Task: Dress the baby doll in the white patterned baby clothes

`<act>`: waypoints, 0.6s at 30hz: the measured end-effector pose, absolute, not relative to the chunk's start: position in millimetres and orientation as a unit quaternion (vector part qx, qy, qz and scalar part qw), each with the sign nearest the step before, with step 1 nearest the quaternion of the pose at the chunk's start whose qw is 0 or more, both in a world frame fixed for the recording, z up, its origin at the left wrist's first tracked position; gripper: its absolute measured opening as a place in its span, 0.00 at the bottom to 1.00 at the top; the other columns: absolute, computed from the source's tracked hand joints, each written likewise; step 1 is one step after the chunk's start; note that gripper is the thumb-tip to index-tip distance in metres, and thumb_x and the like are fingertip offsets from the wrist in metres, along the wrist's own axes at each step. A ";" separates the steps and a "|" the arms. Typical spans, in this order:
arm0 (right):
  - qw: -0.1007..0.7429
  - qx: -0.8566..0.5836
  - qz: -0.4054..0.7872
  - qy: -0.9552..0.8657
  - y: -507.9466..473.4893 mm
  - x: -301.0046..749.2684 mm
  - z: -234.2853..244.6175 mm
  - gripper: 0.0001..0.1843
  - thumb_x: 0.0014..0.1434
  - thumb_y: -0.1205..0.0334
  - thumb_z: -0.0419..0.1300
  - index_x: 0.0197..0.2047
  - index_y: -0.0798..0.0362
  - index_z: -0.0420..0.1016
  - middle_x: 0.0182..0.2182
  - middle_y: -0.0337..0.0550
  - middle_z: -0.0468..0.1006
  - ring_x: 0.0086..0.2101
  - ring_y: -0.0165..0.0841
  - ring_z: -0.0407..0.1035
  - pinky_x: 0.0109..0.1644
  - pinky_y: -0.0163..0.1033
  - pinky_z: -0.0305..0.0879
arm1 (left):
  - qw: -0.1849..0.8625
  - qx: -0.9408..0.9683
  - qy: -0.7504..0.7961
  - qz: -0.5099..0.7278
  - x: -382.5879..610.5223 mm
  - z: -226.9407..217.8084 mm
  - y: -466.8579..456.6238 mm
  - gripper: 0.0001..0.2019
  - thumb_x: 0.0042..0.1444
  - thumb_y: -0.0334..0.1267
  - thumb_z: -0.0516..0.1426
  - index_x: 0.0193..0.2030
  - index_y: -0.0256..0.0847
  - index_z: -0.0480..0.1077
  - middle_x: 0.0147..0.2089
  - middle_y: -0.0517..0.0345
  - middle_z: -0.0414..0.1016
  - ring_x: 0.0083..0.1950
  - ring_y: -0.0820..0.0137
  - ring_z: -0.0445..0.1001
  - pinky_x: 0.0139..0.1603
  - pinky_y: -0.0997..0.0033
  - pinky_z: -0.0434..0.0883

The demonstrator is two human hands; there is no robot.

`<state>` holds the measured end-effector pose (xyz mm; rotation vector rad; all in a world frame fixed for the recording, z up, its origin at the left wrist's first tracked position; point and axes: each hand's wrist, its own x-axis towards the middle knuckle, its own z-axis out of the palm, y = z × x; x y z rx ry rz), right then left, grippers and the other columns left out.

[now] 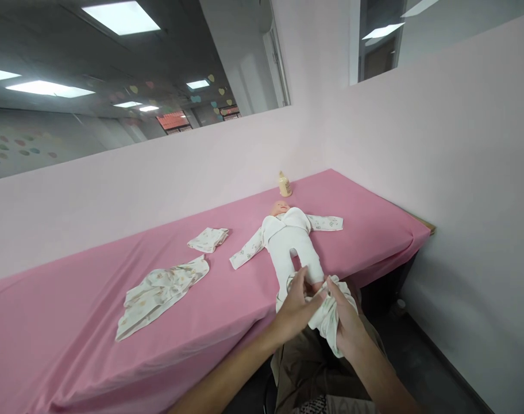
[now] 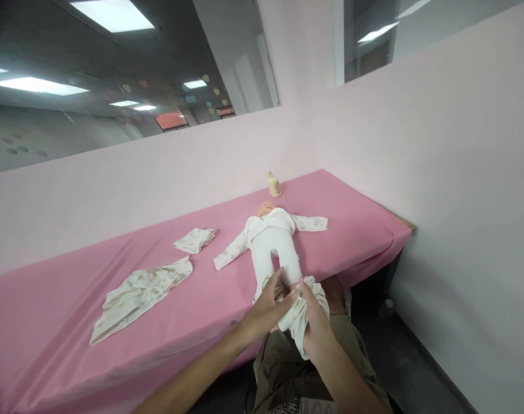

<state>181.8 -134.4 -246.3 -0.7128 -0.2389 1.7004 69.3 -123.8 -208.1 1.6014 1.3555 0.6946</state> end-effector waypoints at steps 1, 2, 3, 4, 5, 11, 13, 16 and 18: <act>0.596 -0.312 0.729 -0.129 -135.5 183.0 -246.5 0.15 0.51 0.48 0.67 0.37 0.48 0.73 0.27 0.39 0.79 0.32 0.36 0.76 0.31 0.38 0.72 | 0.420 0.685 0.541 0.250 66.9 -208.6 -134.5 0.40 0.57 0.53 0.57 0.72 0.42 0.45 0.73 0.42 0.44 0.73 0.53 0.47 0.68 0.50 0.55; 0.592 -0.314 0.727 -0.148 -136.5 183.9 -246.4 0.16 0.53 0.46 0.66 0.38 0.48 0.74 0.28 0.40 0.79 0.33 0.36 0.76 0.31 0.38 0.72 | 0.394 0.718 0.530 0.220 65.7 -208.7 -144.5 0.42 0.57 0.53 0.57 0.72 0.43 0.44 0.74 0.45 0.40 0.74 0.53 0.41 0.70 0.48 0.51; 0.587 -0.314 0.729 -0.159 -137.3 184.3 -246.2 0.17 0.54 0.45 0.64 0.39 0.48 0.75 0.29 0.41 0.79 0.33 0.36 0.76 0.32 0.38 0.72 | 0.367 0.745 0.522 0.195 65.6 -208.6 -153.1 0.42 0.57 0.52 0.57 0.73 0.44 0.43 0.75 0.46 0.39 0.74 0.53 0.39 0.71 0.47 0.48; 0.580 -0.312 0.734 -0.162 -137.9 184.3 -246.0 0.18 0.55 0.43 0.63 0.39 0.49 0.75 0.29 0.42 0.80 0.34 0.37 0.76 0.32 0.38 0.72 | 0.340 0.764 0.518 0.178 66.6 -208.5 -159.8 0.41 0.58 0.50 0.57 0.73 0.44 0.43 0.74 0.47 0.41 0.74 0.53 0.40 0.71 0.47 0.49; 0.576 -0.311 0.738 -0.162 -138.1 184.0 -245.9 0.19 0.55 0.42 0.61 0.39 0.49 0.75 0.29 0.42 0.80 0.34 0.37 0.76 0.32 0.38 0.72 | 0.310 0.778 0.520 0.168 68.4 -208.7 -164.3 0.39 0.58 0.47 0.56 0.72 0.43 0.43 0.74 0.46 0.45 0.73 0.54 0.44 0.70 0.48 0.51; 0.572 -0.298 0.744 -0.173 -136.6 180.9 -247.0 0.18 0.55 0.43 0.62 0.37 0.50 0.73 0.32 0.41 0.79 0.36 0.36 0.75 0.34 0.37 0.72 | 0.079 0.852 0.504 0.122 77.4 -219.0 -156.7 0.24 0.60 0.30 0.49 0.64 0.35 0.56 0.58 0.42 0.69 0.58 0.56 0.69 0.53 0.53 0.71; 0.581 -0.280 0.744 -0.175 -136.4 180.5 -246.4 0.16 0.53 0.47 0.65 0.36 0.50 0.73 0.33 0.41 0.78 0.37 0.36 0.75 0.37 0.37 0.73 | 0.023 0.871 0.480 0.097 76.8 -222.2 -149.3 0.19 0.61 0.28 0.47 0.60 0.34 0.61 0.52 0.42 0.74 0.52 0.57 0.73 0.46 0.56 0.73; 0.610 -0.247 0.733 -0.170 -136.5 179.7 -245.2 0.13 0.49 0.56 0.69 0.36 0.49 0.72 0.36 0.40 0.78 0.39 0.35 0.74 0.41 0.38 0.73 | 0.008 0.875 0.471 0.114 74.1 -221.2 -139.1 0.14 0.64 0.30 0.46 0.54 0.36 0.64 0.44 0.47 0.76 0.46 0.60 0.75 0.42 0.61 0.73; 0.608 -0.235 0.737 -0.179 -136.5 179.3 -245.4 0.13 0.49 0.59 0.69 0.36 0.48 0.71 0.37 0.40 0.78 0.39 0.35 0.74 0.43 0.39 0.73 | 0.036 0.865 0.477 0.150 72.4 -217.5 -134.2 0.12 0.66 0.33 0.45 0.51 0.37 0.65 0.42 0.49 0.76 0.44 0.62 0.76 0.40 0.63 0.72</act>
